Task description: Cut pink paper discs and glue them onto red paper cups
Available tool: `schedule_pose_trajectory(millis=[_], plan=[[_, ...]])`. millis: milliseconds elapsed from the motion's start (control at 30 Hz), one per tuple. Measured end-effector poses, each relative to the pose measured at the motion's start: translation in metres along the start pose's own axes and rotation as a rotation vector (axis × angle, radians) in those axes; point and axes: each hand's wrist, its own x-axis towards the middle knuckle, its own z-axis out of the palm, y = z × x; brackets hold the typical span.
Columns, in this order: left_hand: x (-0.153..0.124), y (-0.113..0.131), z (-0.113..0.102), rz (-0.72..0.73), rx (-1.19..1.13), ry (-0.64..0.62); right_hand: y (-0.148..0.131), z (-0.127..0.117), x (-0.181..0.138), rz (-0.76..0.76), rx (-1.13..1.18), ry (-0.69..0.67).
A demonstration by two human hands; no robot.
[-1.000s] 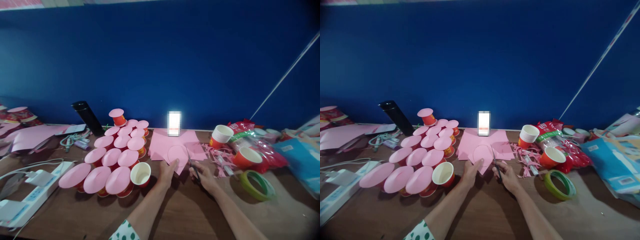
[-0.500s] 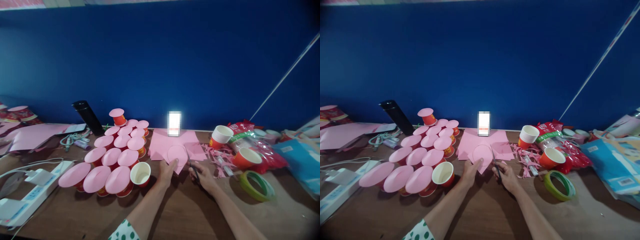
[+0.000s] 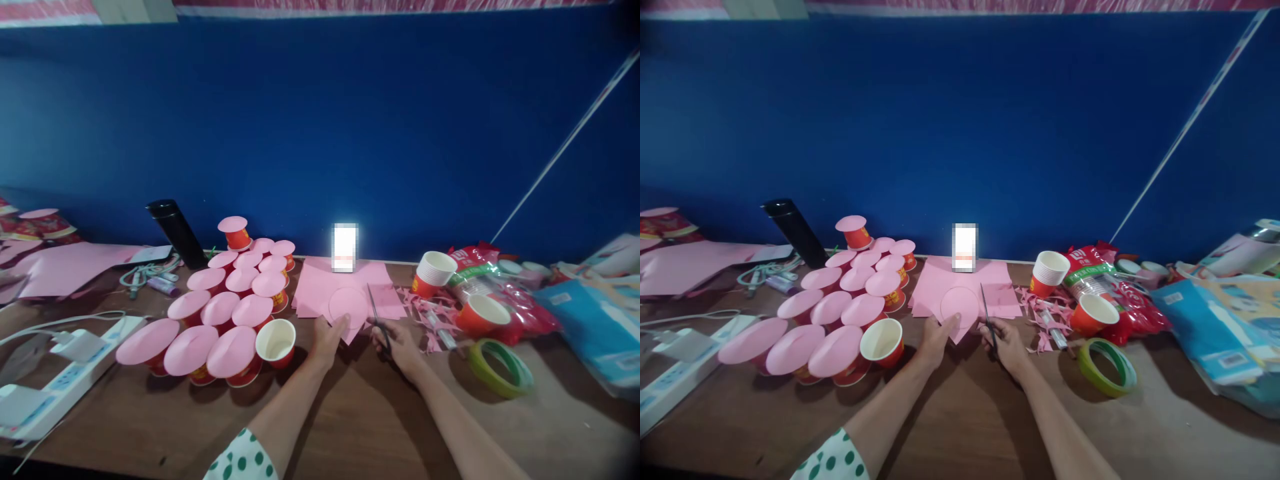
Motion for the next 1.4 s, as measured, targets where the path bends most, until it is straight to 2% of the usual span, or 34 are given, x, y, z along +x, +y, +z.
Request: schedule_pose_trajectory(millis=[100,267,333,433,533,733,1000,1233,1400], plan=[[0.000,-0.003,-0.001,0.034,0.032,0.007,-0.002,0.000,0.004,-0.005,0.064,0.039],[0.000,-0.006,-0.002,0.050,0.061,-0.005,0.003,-0.003,0.013,-0.093,0.117,0.124],[0.000,-0.006,-0.002,0.043,0.066,0.006,0.006,-0.007,0.016,-0.161,0.035,0.142],[-0.001,-0.002,-0.001,0.050,0.056,0.013,0.006,-0.013,0.018,-0.299,-0.189,0.253],[-0.002,0.003,0.001,0.069,0.038,0.014,0.005,-0.015,0.018,-0.355,-0.337,0.334],[0.000,0.000,0.000,0.075,0.003,0.013,0.004,-0.013,0.019,-0.348,-0.358,0.317],[0.000,-0.001,0.001,0.062,-0.130,-0.036,0.006,-0.013,0.015,-0.245,-0.247,0.187],[-0.001,-0.002,0.003,0.060,-0.125,-0.037,0.003,-0.015,0.016,-0.344,-0.397,0.335],[0.001,0.000,0.005,0.052,-0.164,-0.045,0.003,-0.017,0.019,-0.335,-0.281,0.324]])
